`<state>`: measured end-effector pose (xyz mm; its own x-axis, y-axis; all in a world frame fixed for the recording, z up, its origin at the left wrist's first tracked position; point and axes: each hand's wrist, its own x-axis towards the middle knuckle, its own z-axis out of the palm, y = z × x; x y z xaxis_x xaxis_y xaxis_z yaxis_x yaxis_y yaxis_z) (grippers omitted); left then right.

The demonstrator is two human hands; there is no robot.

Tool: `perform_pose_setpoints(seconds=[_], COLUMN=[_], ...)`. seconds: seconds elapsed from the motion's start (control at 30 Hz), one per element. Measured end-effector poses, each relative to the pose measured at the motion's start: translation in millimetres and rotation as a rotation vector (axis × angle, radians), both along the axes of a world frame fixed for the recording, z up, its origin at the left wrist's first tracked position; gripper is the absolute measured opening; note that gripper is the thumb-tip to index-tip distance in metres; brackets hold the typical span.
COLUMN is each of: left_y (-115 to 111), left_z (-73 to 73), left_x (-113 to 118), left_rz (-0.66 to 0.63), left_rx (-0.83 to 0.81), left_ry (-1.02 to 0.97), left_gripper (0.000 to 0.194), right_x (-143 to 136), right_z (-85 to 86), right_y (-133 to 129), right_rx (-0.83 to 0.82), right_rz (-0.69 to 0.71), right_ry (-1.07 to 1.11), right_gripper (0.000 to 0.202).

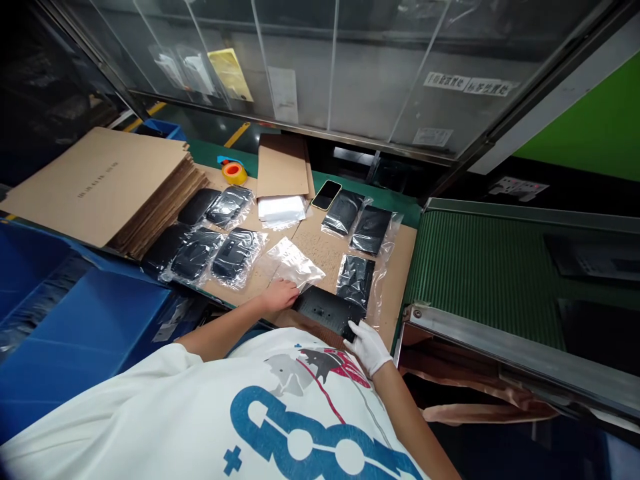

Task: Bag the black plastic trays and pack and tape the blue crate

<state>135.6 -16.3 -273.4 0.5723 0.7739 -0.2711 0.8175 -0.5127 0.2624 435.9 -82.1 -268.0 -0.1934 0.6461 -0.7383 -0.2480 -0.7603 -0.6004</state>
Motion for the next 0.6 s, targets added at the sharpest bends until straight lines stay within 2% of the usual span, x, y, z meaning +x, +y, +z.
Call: perform_pose_setpoints(seconds=[0.1, 0.2, 0.27, 0.3, 0.43, 0.5, 0.6], left_y=[-4.6, -12.4, -12.8, -9.5, 29.1, 55.5, 85.0], left_z=[4.2, 8.5, 12.4, 14.6, 18.8, 15.7, 7.3], left_x=[-0.3, 10.8, 21.0, 24.8, 20.6, 9.8, 0.0], left_rz=[-0.068, -0.117, -0.091, -0.028, 0.301, 0.337, 0.282], left_rx=[0.025, 0.038, -0.017, -0.063, -0.172, -0.226, -0.386], left_ry=[0.009, -0.064, -0.159, -0.199, -0.202, -0.153, -0.122], left_gripper=[0.017, 0.02, 0.023, 0.024, 0.032, 0.029, 0.011], right_x=[0.6, -2.3, -6.3, -8.7, -17.1, -19.3, -21.0], right_z=[-3.3, -7.0, -9.4, -10.4, -12.4, -12.6, -12.8], right_y=[7.6, 10.3, 10.2, 9.8, 8.4, 7.6, 5.6], right_rx=[-0.003, -0.022, -0.035, -0.037, -0.033, -0.027, -0.02], right_rz=[-0.056, -0.059, -0.015, 0.008, 0.046, 0.056, 0.073], right_ry=[0.037, 0.103, 0.127, 0.132, 0.13, 0.129, 0.124], right_gripper=[0.037, 0.044, 0.047, 0.047, 0.046, 0.045, 0.043])
